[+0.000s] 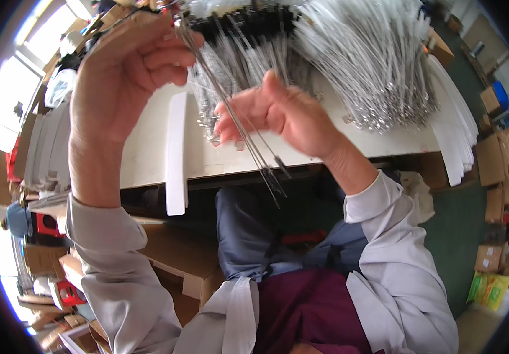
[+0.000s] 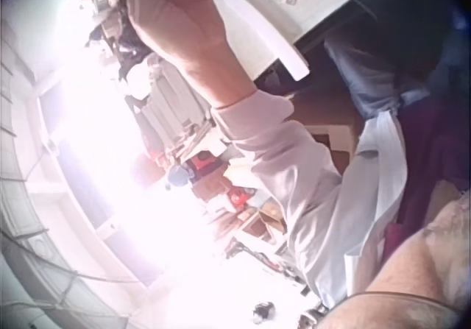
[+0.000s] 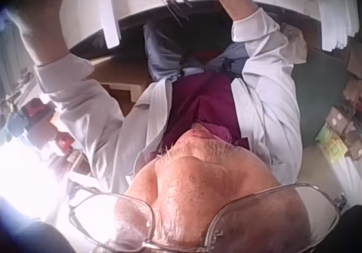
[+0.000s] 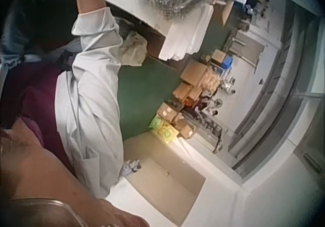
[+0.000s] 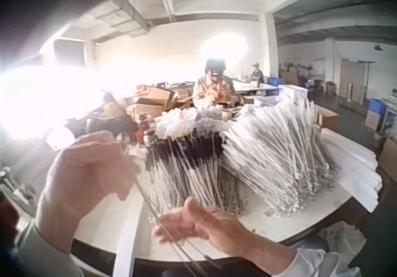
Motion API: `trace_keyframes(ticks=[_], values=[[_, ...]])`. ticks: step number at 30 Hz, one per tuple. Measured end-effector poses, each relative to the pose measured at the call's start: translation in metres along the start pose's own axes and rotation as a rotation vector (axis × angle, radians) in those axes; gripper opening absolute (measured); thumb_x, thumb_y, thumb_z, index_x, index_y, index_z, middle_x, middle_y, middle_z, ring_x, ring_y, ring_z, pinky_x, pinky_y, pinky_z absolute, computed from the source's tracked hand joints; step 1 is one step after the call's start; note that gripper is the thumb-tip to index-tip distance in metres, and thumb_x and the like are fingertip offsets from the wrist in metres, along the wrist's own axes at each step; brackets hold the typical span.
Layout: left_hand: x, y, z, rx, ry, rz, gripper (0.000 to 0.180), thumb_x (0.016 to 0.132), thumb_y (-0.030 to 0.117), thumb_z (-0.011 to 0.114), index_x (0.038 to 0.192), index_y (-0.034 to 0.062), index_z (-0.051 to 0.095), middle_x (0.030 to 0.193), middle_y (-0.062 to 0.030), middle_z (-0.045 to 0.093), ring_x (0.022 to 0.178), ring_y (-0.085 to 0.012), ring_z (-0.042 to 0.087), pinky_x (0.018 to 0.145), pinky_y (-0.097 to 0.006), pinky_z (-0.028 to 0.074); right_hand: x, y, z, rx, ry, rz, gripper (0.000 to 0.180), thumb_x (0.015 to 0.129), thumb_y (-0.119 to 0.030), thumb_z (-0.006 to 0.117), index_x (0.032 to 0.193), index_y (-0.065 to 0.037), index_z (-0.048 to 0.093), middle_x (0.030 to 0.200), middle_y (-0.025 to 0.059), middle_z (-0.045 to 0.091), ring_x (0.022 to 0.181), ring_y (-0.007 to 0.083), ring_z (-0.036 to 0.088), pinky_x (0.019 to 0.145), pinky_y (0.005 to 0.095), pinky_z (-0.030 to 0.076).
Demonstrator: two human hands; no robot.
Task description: The recorder is packaging multiple wire brushes into white cardboard boxes in a factory setting.
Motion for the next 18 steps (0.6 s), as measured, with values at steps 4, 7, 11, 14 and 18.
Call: trace_keyframes(ticks=[4, 7, 11, 14, 18], values=[[-0.010, -0.045, -0.001, 0.106, 0.136, -0.140, 0.013, 0.105, 0.015, 0.055, 0.099, 0.0050, 0.060, 0.100, -0.0197, 0.072, 0.079, -0.0183, 0.071, 0.065, -0.029, 0.055, -0.043, 0.022, 0.015, 0.109, -0.040, 0.164, 0.048, 0.110, -0.036, 0.048, 0.122, 0.008, 0.066, 0.086, 0.0130, 0.072, 0.068, 0.0164, 0.069, 0.063, 0.0271, 0.055], [-0.009, -0.068, 0.008, 0.157, 0.130, -0.154, 0.011, 0.103, 0.012, 0.057, 0.097, 0.0034, 0.062, 0.100, -0.0193, 0.073, 0.084, -0.0205, 0.074, 0.070, -0.030, 0.059, -0.075, 0.022, -0.010, -0.067, 0.073, 0.161, 0.041, 0.109, -0.031, 0.052, 0.119, 0.006, 0.068, 0.079, 0.0083, 0.069, 0.062, 0.0110, 0.063, 0.057, 0.0235, 0.050], [-0.014, -0.094, 0.012, 0.245, 0.163, -0.189, 0.014, 0.099, 0.013, 0.062, 0.093, -0.0001, 0.064, 0.093, -0.0161, 0.073, 0.082, -0.0209, 0.075, 0.069, -0.031, 0.061, -0.102, 0.021, -0.033, -0.284, 0.160, 0.141, 0.039, 0.109, -0.030, 0.054, 0.116, 0.005, 0.069, 0.074, 0.0046, 0.066, 0.058, 0.0082, 0.059, 0.055, 0.0219, 0.048], [-0.022, -0.111, 0.021, 0.271, 0.174, -0.220, 0.018, 0.097, 0.014, 0.065, 0.092, -0.0024, 0.065, 0.088, -0.0150, 0.072, 0.079, -0.0217, 0.075, 0.068, -0.031, 0.061, -0.121, 0.022, -0.044, -0.231, 0.216, 0.248, 0.037, 0.107, -0.030, 0.057, 0.116, 0.004, 0.069, 0.078, 0.0045, 0.068, 0.060, 0.0077, 0.060, 0.055, 0.0210, 0.048], [-0.022, -0.119, 0.033, 0.220, 0.202, -0.264, 0.018, 0.097, 0.014, 0.065, 0.091, -0.0023, 0.063, 0.086, -0.0156, 0.071, 0.077, -0.0229, 0.075, 0.066, -0.033, 0.061, -0.136, 0.041, -0.043, -0.289, 0.180, 0.327, 0.041, 0.103, -0.034, 0.064, 0.121, 0.004, 0.067, 0.086, 0.0054, 0.072, 0.066, 0.0051, 0.060, 0.058, 0.0206, 0.048]])
Point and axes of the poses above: each hand's wrist, its own x-axis towards the middle knuckle, its own z-axis out of the palm, y = z × x, the point moved 9 cm from there along x, towards the middle knuckle
